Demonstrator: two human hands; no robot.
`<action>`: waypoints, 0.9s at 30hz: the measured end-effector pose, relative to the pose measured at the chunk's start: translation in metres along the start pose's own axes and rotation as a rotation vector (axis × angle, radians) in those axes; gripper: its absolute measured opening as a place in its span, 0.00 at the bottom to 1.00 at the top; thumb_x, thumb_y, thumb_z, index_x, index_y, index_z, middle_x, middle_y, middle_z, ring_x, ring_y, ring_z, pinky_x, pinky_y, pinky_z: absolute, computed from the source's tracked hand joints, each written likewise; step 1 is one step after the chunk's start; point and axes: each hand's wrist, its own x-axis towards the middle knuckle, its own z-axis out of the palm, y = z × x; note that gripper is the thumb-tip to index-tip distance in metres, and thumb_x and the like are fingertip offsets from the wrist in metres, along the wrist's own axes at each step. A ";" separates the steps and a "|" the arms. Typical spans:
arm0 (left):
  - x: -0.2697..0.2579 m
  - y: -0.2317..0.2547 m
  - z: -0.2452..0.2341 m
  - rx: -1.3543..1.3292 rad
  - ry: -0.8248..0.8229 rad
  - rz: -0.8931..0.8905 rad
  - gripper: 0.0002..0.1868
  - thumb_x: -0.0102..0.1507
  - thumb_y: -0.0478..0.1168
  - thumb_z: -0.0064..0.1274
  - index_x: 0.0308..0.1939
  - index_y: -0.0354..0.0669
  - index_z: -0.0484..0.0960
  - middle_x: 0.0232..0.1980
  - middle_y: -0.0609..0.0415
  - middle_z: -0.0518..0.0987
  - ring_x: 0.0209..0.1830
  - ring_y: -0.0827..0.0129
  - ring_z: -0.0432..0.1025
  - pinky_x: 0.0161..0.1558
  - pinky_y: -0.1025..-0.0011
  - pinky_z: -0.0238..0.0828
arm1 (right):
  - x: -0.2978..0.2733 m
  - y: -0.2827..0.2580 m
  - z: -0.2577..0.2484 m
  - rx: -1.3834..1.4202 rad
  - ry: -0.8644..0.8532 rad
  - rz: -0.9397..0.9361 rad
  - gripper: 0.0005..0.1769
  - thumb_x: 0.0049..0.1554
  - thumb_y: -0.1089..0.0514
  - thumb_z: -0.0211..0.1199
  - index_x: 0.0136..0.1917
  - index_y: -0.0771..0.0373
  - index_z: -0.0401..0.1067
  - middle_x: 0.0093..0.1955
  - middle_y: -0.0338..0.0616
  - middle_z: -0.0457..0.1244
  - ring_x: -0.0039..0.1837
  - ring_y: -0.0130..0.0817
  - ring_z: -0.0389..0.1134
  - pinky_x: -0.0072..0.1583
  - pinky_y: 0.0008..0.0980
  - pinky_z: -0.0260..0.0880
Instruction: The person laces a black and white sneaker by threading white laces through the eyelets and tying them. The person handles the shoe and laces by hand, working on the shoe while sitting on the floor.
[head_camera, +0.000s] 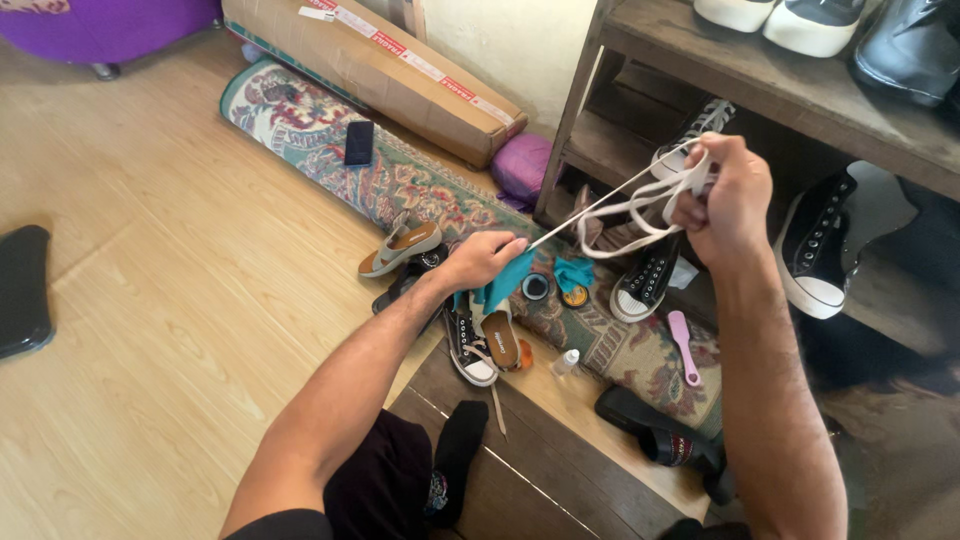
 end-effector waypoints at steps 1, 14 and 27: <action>-0.001 -0.008 0.002 0.043 -0.011 -0.006 0.23 0.72 0.53 0.45 0.39 0.37 0.81 0.35 0.41 0.80 0.34 0.53 0.75 0.40 0.58 0.72 | 0.000 0.000 -0.001 0.026 0.018 -0.002 0.13 0.64 0.54 0.52 0.39 0.59 0.65 0.28 0.34 0.52 0.25 0.22 0.47 0.28 0.27 0.45; -0.019 -0.007 0.001 0.473 -0.257 -0.294 0.18 0.66 0.54 0.50 0.51 0.48 0.83 0.51 0.44 0.82 0.54 0.48 0.76 0.55 0.53 0.72 | -0.002 -0.010 -0.012 -0.016 -0.037 -0.055 0.14 0.65 0.54 0.51 0.39 0.61 0.65 0.26 0.35 0.51 0.25 0.24 0.48 0.27 0.28 0.45; 0.016 0.086 -0.003 -0.120 -0.045 0.097 0.28 0.61 0.49 0.62 0.62 0.41 0.76 0.56 0.50 0.81 0.47 0.65 0.78 0.50 0.66 0.78 | -0.019 -0.020 -0.012 -0.244 -0.108 0.011 0.16 0.68 0.53 0.56 0.46 0.67 0.74 0.29 0.37 0.60 0.26 0.20 0.53 0.27 0.24 0.47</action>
